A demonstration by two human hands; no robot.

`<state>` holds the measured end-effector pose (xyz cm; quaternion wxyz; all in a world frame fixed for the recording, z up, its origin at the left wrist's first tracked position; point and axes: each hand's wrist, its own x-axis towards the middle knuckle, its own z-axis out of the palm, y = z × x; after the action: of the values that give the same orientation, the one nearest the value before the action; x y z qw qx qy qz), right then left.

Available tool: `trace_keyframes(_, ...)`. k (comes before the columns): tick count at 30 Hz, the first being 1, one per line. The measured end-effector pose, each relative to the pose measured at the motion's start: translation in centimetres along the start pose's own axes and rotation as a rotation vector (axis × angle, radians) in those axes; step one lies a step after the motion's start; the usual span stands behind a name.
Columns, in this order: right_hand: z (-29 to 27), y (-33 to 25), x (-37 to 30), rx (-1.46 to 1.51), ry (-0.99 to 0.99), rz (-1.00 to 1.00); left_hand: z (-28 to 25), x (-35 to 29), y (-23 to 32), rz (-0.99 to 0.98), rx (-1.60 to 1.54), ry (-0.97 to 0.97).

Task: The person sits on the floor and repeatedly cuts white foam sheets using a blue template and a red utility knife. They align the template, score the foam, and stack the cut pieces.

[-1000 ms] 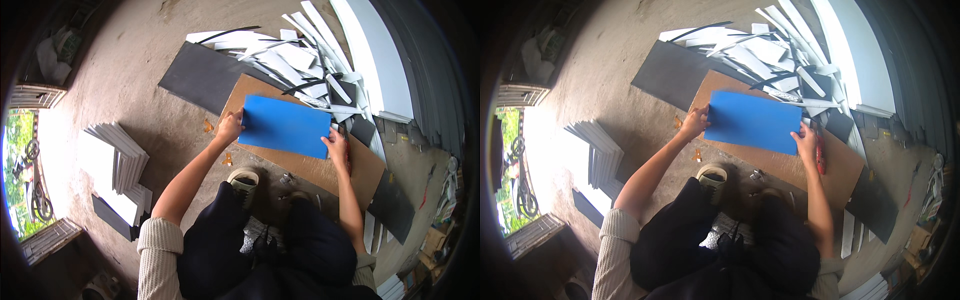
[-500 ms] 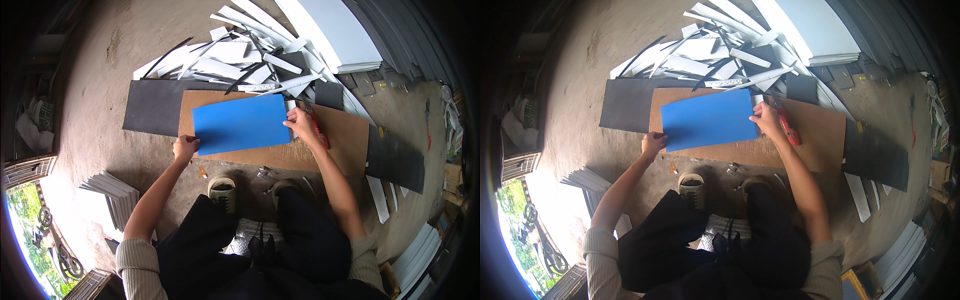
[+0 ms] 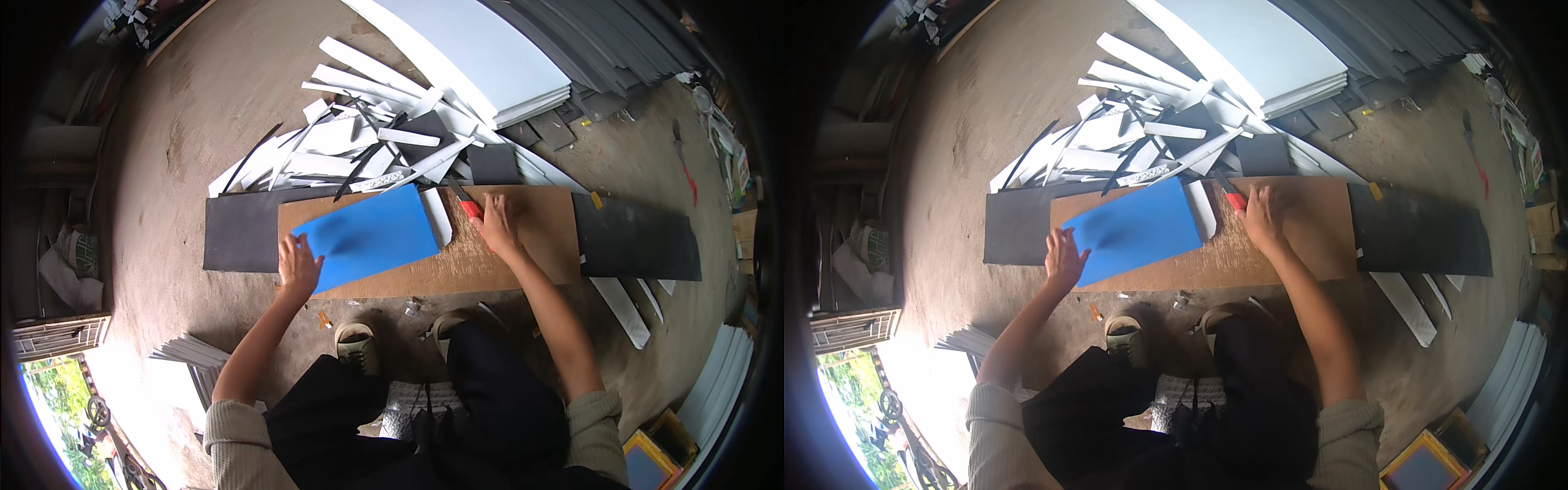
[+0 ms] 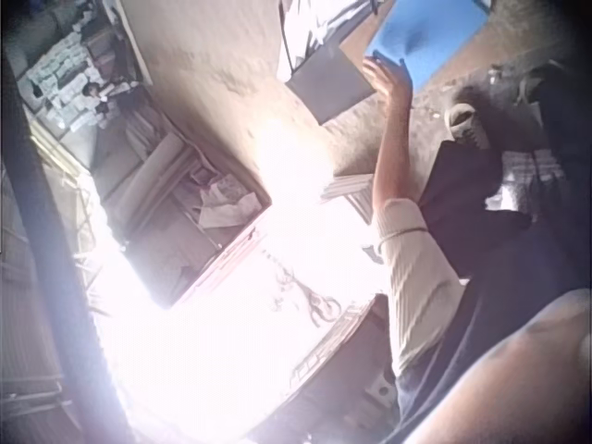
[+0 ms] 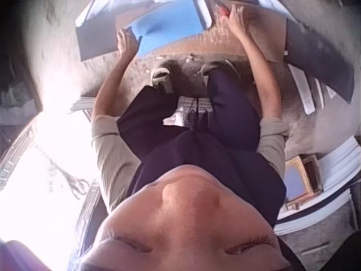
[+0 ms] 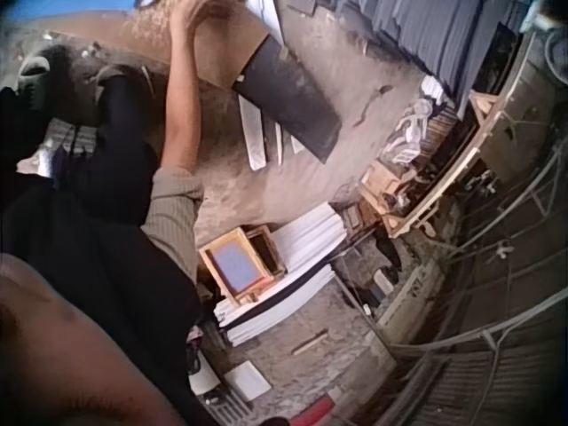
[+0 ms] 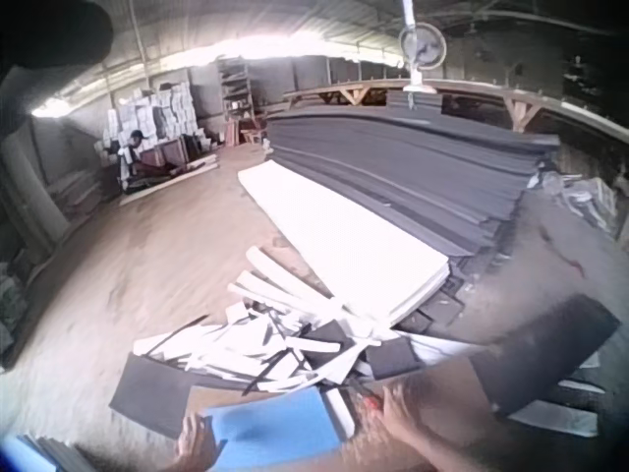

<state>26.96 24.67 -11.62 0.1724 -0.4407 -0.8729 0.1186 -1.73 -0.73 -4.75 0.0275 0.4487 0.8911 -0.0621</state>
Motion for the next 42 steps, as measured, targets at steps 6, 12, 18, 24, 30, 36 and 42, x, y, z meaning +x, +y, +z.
trace_keyframes(6, -1.4, -3.1, 0.8, -0.126, -0.4, 0.034, -0.3, 2.6, 9.7, 0.434, -0.298, -0.013)
trace_keyframes(12, -1.6, -4.3, 1.9, -0.018, -0.245, 0.06, 1.3, 4.0, 13.0, 0.407, -0.346, -0.343)
trace_keyframes(18, -0.7, -7.1, 1.9, 0.19, -0.445, 0.073, 2.1, 4.5, 12.8, 0.437, -0.352, -0.393)
trace_keyframes(24, 0.3, -10.9, 0.4, 0.119, -0.479, 0.155, 3.0, 4.7, 12.8, 0.436, -0.335, -0.378)
trace_keyframes(30, -0.1, -12.2, 1.4, 0.029, -0.504, 0.116, 3.5, 4.4, 12.5, 0.418, -0.394, -0.287)
trace_keyframes(36, 0.4, -12.1, 3.3, -0.045, -0.508, 0.121, 2.9, 4.1, 13.0, 0.404, -0.402, -0.262)
trace_keyframes(42, -2.2, -14.2, 5.4, -0.126, -0.945, 0.335, 2.9, 3.9, 13.1, 0.377, -0.385, -0.265)
